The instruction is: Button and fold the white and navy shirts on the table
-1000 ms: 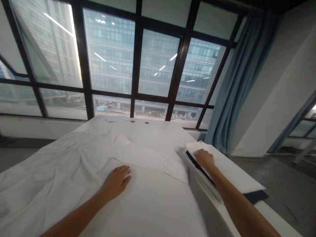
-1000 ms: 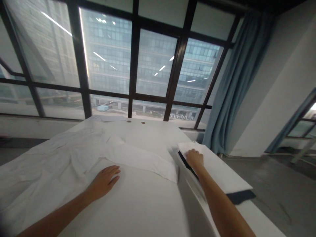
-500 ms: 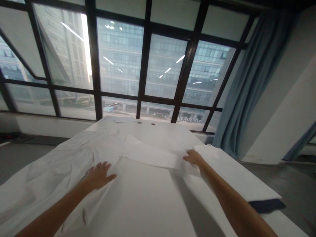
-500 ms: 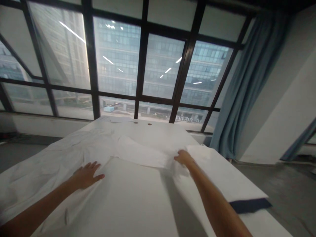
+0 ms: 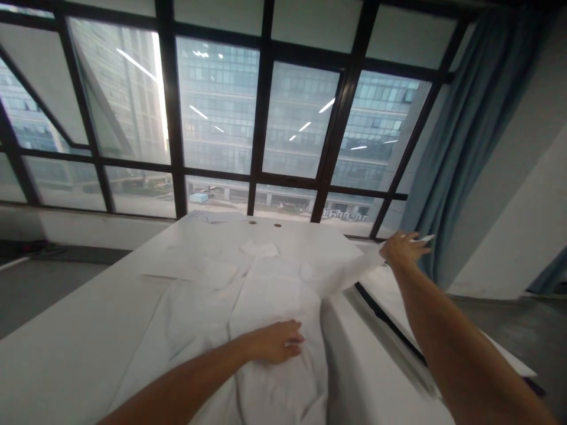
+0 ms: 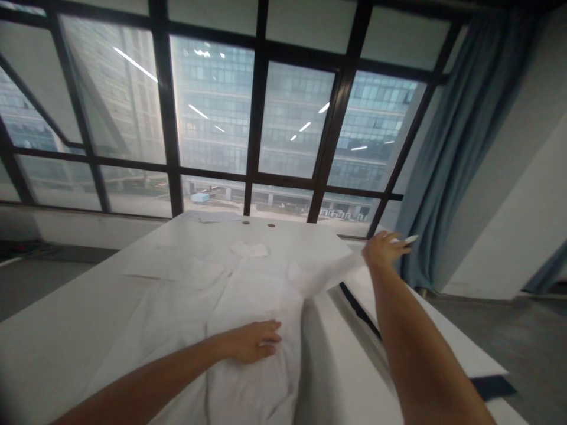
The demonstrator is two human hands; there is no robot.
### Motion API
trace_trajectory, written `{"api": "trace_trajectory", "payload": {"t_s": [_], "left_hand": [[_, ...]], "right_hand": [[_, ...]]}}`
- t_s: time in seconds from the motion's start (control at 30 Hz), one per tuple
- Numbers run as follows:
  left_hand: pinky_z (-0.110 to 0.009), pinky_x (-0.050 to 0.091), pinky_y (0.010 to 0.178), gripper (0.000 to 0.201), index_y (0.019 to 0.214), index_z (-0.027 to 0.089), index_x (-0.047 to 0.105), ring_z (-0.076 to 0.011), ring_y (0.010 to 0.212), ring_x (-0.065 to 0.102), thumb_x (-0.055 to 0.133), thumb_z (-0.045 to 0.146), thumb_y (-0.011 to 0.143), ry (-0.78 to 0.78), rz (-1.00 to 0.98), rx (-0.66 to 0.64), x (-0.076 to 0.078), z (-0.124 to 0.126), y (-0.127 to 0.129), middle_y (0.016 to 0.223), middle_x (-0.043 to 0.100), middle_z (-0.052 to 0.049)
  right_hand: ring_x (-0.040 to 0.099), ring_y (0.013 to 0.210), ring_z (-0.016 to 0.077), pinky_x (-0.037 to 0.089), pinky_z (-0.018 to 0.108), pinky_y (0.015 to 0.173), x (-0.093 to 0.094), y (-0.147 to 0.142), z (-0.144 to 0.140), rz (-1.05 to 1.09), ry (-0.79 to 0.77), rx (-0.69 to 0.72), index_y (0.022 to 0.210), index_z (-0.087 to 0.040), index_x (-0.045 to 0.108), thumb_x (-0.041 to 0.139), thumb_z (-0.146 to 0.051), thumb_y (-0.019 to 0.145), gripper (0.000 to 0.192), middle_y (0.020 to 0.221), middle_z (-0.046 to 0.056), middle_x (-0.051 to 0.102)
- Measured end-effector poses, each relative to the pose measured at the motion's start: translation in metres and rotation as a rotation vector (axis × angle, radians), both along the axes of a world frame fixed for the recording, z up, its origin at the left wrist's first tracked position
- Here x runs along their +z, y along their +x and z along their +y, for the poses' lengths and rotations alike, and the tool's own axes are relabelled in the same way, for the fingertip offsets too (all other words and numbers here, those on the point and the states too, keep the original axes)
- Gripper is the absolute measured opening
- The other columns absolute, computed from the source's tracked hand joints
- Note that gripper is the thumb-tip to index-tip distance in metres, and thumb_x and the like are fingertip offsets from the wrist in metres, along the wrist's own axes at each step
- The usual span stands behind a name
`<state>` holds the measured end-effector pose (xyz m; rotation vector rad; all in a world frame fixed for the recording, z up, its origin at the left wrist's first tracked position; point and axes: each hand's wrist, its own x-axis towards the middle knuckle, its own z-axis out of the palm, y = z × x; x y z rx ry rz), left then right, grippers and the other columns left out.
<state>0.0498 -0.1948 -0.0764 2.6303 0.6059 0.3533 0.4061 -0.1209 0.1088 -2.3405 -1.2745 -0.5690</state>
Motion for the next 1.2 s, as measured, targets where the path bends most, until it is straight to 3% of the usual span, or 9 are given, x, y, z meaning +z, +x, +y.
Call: {"api": "trace_trajectory", "payload": {"t_s": [0.07, 0.2, 0.33, 0.43, 0.53, 0.67, 0.83, 1.03, 1.2], "left_hand": [[-0.037, 0.041, 0.105, 0.034, 0.116, 0.016, 0.064, -0.0219, 0.129, 0.047, 0.045, 0.029, 0.09, 0.012, -0.065, -0.1, 0.0, -0.002, 0.032, 0.131, 0.058, -0.013], [-0.032, 0.041, 0.104, 0.033, 0.113, 0.013, 0.064, -0.0191, 0.121, 0.054, 0.042, 0.025, 0.09, 0.082, -0.175, -0.097, 0.005, 0.01, 0.036, 0.121, 0.064, -0.013], [-0.035, 0.041, 0.104, 0.036, 0.112, 0.019, 0.065, -0.019, 0.114, 0.058, 0.039, 0.034, 0.092, 0.12, -0.11, 0.235, 0.003, 0.049, -0.043, 0.119, 0.066, -0.007], [-0.034, 0.039, 0.106, 0.042, 0.12, 0.019, 0.061, -0.0195, 0.121, 0.053, 0.038, 0.041, 0.092, 0.142, -0.04, 0.449, -0.013, 0.069, -0.119, 0.128, 0.061, -0.007], [-0.036, 0.034, 0.109, 0.051, 0.131, 0.021, 0.054, -0.0208, 0.131, 0.043, 0.035, 0.049, 0.093, 0.217, 0.014, 0.535, -0.032, 0.07, -0.172, 0.143, 0.047, -0.006], [-0.043, 0.028, 0.111, 0.05, 0.135, 0.026, 0.051, -0.0251, 0.137, 0.034, 0.032, 0.049, 0.094, 0.266, 0.104, 0.652, -0.043, 0.059, -0.18, 0.148, 0.04, -0.005], [-0.048, 0.029, 0.107, 0.043, 0.13, 0.025, 0.055, -0.0295, 0.134, 0.037, 0.041, 0.037, 0.092, 0.265, 0.172, 0.755, -0.019, 0.037, -0.145, 0.144, 0.046, -0.009], [-0.031, 0.043, 0.084, 0.037, 0.098, 0.019, 0.066, -0.0199, 0.095, 0.058, 0.044, 0.048, 0.09, 0.154, 0.036, 0.497, 0.034, -0.036, -0.134, 0.1, 0.065, -0.006], [-0.028, 0.039, 0.078, 0.046, 0.099, 0.019, 0.063, -0.0194, 0.084, 0.057, 0.07, 0.054, 0.069, 0.036, 0.189, 0.32, 0.049, -0.079, -0.141, 0.092, 0.064, -0.003]], "right_hand": [[0.048, 0.119, 0.0363, 0.036, 0.054, 0.093, -0.02, -0.035, -0.003, -0.013, -0.158, -0.013, 0.132, -0.004, 0.048, 0.048, -0.015, 0.086, 0.047, 0.131, 0.03, 0.046], [0.054, 0.115, 0.0272, 0.041, 0.039, 0.095, -0.074, -0.114, -0.021, 0.039, -0.436, 0.453, 0.125, -0.014, 0.057, 0.053, -0.034, 0.088, 0.042, 0.125, 0.016, 0.058], [0.055, 0.114, 0.027, 0.04, 0.038, 0.095, -0.134, -0.162, -0.053, 0.09, -0.511, 0.66, 0.124, -0.015, 0.058, 0.046, -0.048, 0.091, 0.048, 0.125, 0.016, 0.059], [0.047, 0.122, 0.0328, 0.038, 0.045, 0.095, -0.168, -0.17, -0.067, 0.118, -0.608, 0.685, 0.131, -0.016, 0.052, 0.043, -0.057, 0.089, 0.06, 0.135, 0.019, 0.049], [0.03, 0.134, 0.0376, 0.03, 0.055, 0.099, -0.187, -0.165, -0.065, 0.069, -0.621, 0.704, 0.142, -0.02, 0.039, 0.034, -0.063, 0.089, 0.068, 0.149, 0.018, 0.032], [0.025, 0.137, 0.0319, 0.018, 0.052, 0.107, -0.188, -0.16, -0.052, -0.102, -0.508, 0.705, 0.143, -0.021, 0.037, 0.027, -0.054, 0.096, 0.059, 0.149, 0.016, 0.033], [0.043, 0.124, 0.0294, 0.027, 0.045, 0.103, -0.164, -0.183, -0.06, -0.235, -0.465, 0.628, 0.128, -0.015, 0.054, 0.036, -0.033, 0.096, 0.041, 0.134, 0.019, 0.049], [0.06, 0.097, 0.025, 0.042, 0.033, 0.08, -0.141, -0.197, -0.117, -0.038, -0.641, 0.798, 0.105, -0.019, 0.068, 0.046, -0.055, 0.089, 0.046, 0.106, 0.012, 0.067], [0.059, 0.099, 0.0276, 0.041, 0.031, 0.076, -0.144, -0.176, -0.143, 0.018, -0.688, 0.78, 0.101, -0.016, 0.069, 0.069, -0.056, 0.069, 0.051, 0.109, 0.015, 0.065]]}}
